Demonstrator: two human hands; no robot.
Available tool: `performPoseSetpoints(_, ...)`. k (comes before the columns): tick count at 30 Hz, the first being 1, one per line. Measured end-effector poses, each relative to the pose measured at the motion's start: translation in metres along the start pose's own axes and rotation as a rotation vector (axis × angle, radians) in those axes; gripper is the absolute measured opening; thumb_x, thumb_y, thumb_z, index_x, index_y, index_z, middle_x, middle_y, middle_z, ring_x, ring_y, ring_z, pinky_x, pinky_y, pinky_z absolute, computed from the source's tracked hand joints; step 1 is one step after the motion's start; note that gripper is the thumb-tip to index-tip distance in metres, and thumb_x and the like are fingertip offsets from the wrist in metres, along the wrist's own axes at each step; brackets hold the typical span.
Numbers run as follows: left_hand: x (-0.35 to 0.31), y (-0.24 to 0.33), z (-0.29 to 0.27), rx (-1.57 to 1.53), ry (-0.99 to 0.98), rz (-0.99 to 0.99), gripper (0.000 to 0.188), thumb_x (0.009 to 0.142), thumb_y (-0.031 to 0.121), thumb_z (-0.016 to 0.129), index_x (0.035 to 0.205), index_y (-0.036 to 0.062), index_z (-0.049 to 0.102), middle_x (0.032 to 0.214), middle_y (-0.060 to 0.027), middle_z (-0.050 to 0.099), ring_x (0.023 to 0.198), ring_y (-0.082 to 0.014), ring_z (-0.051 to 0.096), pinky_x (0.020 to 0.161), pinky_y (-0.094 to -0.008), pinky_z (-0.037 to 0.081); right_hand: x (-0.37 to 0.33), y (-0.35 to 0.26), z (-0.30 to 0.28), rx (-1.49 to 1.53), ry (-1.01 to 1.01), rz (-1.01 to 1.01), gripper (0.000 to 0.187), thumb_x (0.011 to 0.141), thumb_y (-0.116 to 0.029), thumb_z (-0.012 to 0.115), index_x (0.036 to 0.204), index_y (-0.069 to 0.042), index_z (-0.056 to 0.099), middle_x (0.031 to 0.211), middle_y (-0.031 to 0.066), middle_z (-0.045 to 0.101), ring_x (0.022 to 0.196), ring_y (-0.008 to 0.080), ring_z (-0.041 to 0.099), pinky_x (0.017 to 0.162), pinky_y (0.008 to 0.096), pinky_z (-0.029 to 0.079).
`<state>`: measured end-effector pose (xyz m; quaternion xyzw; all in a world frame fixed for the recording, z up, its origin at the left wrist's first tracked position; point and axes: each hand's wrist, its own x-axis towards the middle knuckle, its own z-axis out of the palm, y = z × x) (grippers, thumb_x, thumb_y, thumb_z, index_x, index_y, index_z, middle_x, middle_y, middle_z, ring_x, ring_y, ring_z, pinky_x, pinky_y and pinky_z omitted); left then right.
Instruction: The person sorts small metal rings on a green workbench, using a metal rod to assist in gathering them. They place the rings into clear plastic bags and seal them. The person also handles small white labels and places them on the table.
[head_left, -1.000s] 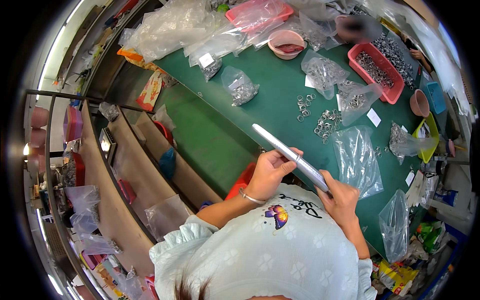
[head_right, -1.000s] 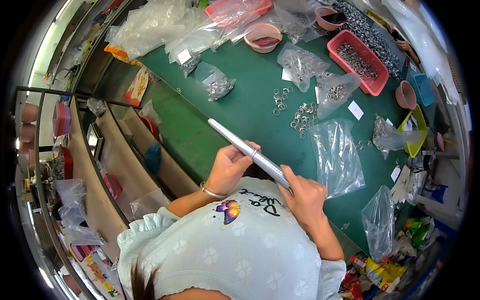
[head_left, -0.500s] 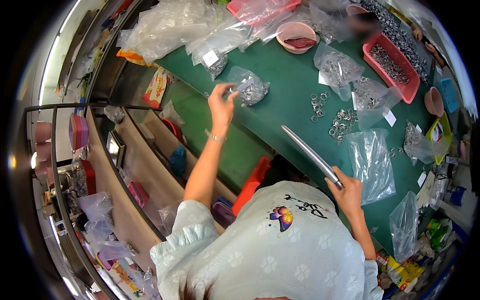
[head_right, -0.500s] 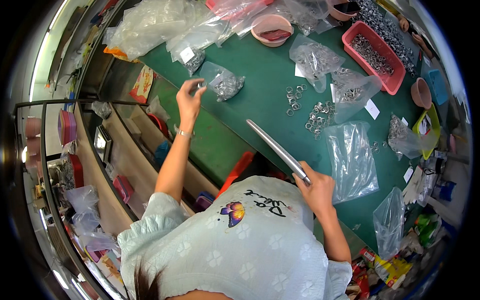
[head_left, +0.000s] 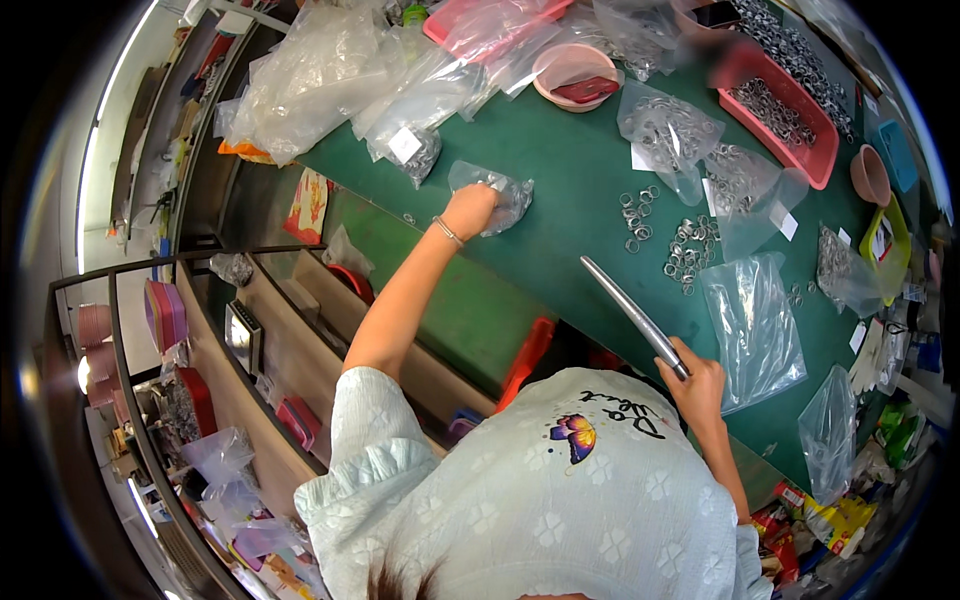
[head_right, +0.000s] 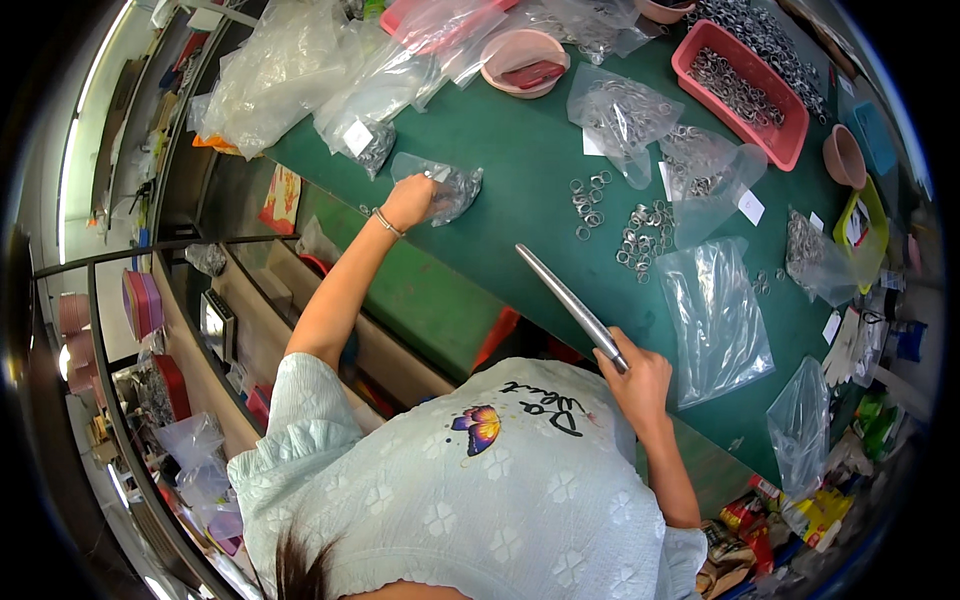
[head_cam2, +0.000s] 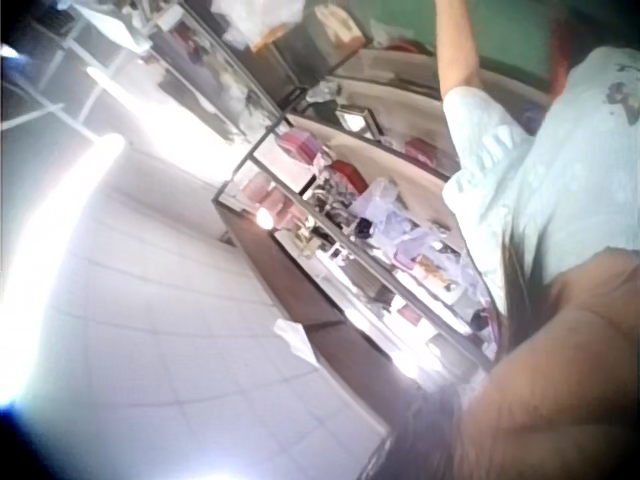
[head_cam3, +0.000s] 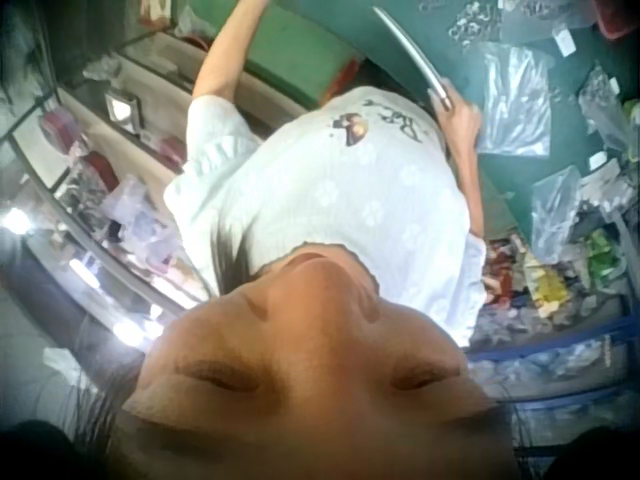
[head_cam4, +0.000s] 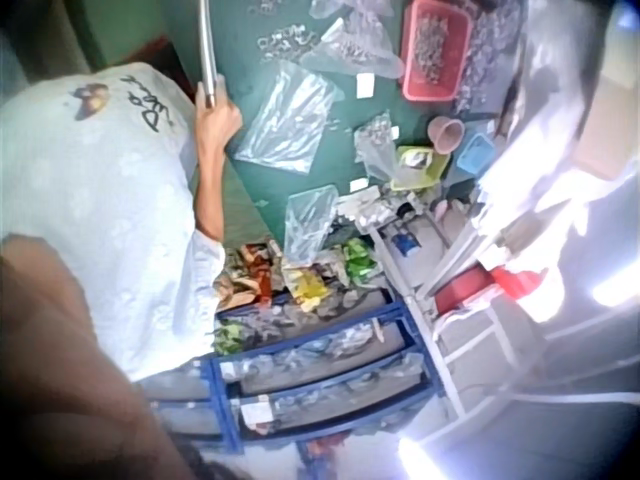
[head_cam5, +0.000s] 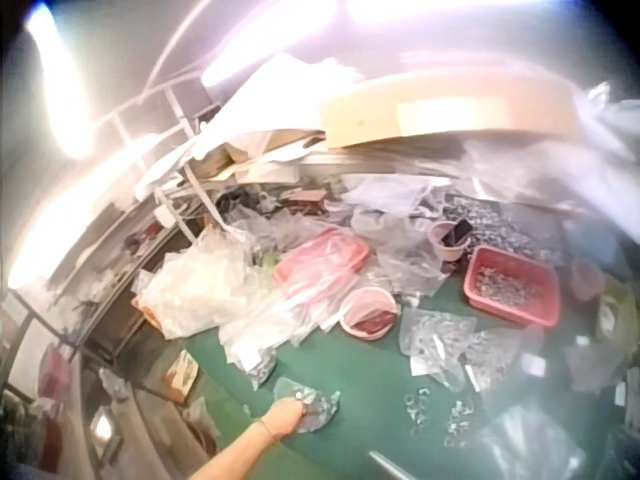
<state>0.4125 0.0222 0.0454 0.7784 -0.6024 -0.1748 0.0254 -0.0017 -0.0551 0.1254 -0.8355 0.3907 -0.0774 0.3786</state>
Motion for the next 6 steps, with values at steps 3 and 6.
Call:
performPoseSetpoints(3, 0.012, -0.006, 0.012, 0.168, -0.033, 0.027, 0.022, 0.069, 0.024, 0.070, 0.090, 0.0159, 0.070, 0.077, -0.0141, 0.064, 0.074, -0.0317, 0.062, 0.066, -0.0409, 0.050, 0.001, 0.000, 0.003, 0.020, -0.002, 0.023, 0.030, 0.072, -0.016, 0.071, 0.099, -0.004, 0.064, 0.065, 0.0160, 0.060, 0.053, 0.0305, 0.059, 0.050, 0.0354, 0.045)
performPoseSetpoints(6, 0.022, -0.003, 0.015, 0.245, -0.100, -0.022, 0.026, 0.068, 0.026, 0.070, 0.092, 0.0152, 0.069, 0.080, -0.0154, 0.064, 0.076, -0.0313, 0.063, 0.069, -0.0400, 0.051, 0.000, 0.005, 0.007, 0.032, 0.008, 0.042, 0.032, 0.072, -0.017, 0.071, 0.101, -0.005, 0.064, 0.068, 0.0162, 0.061, 0.054, 0.0299, 0.059, 0.050, 0.0351, 0.045)
